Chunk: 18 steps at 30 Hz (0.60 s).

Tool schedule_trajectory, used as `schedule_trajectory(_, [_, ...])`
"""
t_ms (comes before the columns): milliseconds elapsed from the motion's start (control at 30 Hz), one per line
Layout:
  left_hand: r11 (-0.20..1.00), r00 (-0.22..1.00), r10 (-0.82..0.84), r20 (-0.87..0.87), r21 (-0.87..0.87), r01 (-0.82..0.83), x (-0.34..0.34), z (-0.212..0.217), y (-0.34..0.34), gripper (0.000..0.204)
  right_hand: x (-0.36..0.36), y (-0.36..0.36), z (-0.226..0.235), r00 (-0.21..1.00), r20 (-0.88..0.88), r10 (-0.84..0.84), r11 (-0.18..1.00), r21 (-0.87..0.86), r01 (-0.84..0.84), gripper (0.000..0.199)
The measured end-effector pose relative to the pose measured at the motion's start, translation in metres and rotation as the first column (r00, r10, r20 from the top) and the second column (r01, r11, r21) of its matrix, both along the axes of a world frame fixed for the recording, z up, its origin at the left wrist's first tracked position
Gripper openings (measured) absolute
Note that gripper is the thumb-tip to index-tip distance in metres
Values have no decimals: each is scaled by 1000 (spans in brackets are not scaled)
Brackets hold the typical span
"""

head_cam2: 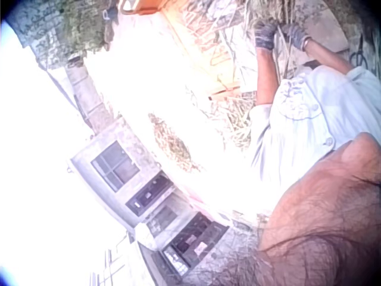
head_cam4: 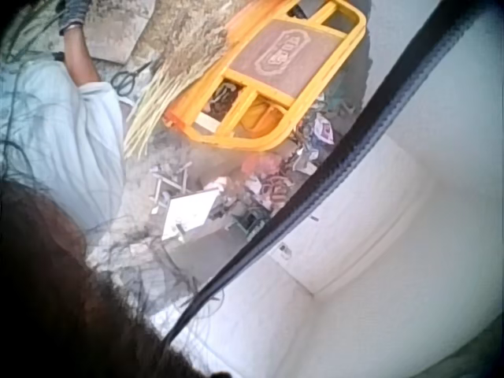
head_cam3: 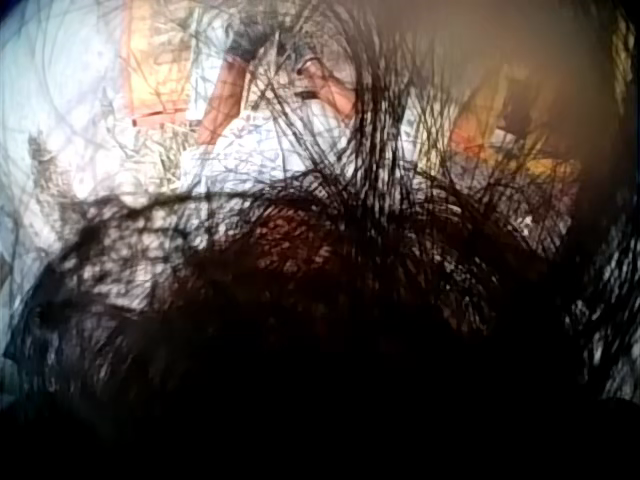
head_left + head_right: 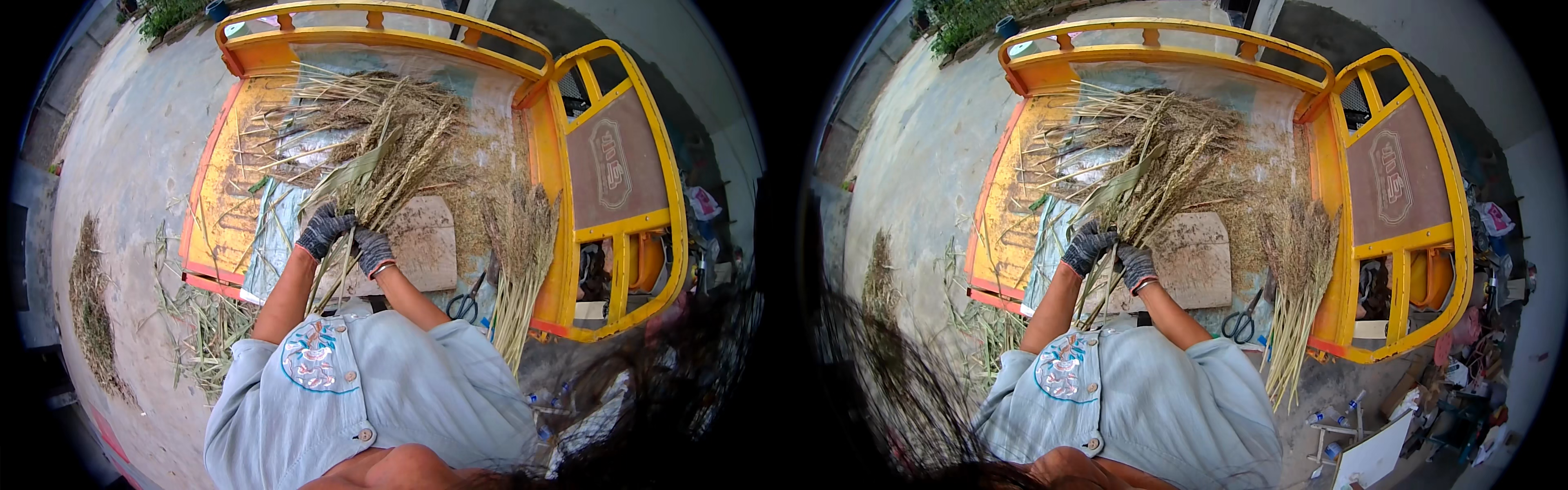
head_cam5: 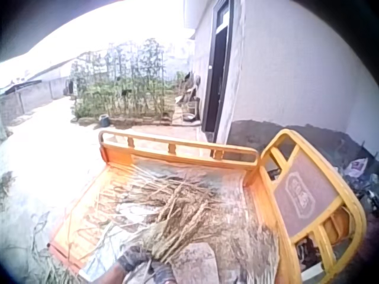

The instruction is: The person stands at the back of a yellow utility vehicle and processes bundles of dried grain stalks. They repeatedly pick up stalks, align them, and strike the heads against a wooden board to thresh the grain. The person then gathers the processed stalks and places them into a pile on the vehicle bed.

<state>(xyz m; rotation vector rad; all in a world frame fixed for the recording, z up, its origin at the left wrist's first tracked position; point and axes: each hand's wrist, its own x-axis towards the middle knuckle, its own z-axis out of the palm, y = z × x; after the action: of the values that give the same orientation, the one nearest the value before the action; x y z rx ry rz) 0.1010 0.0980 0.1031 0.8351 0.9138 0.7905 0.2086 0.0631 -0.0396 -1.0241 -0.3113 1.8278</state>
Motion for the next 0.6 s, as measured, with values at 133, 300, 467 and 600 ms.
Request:
schedule_trajectory(133, [997,993,-48,-108,54,54,-6,4,2,26,8,5,5,998,-69,7,994,-104,-14,10])
schedule_trajectory(300, [964,835,28,-550,236,123,-7,1,7,27,11,7,52,994,-72,87,986,-137,-96,6])
schedule_trajectory(467, [796,627,320,-710,560,228,6,-11,-13,45,20,16,7,997,67,46,987,-154,-35,9])
schedule_trajectory(600, [920,836,211,-507,392,6,12,-41,-13,37,24,17,12,998,28,-50,979,-196,54,10])
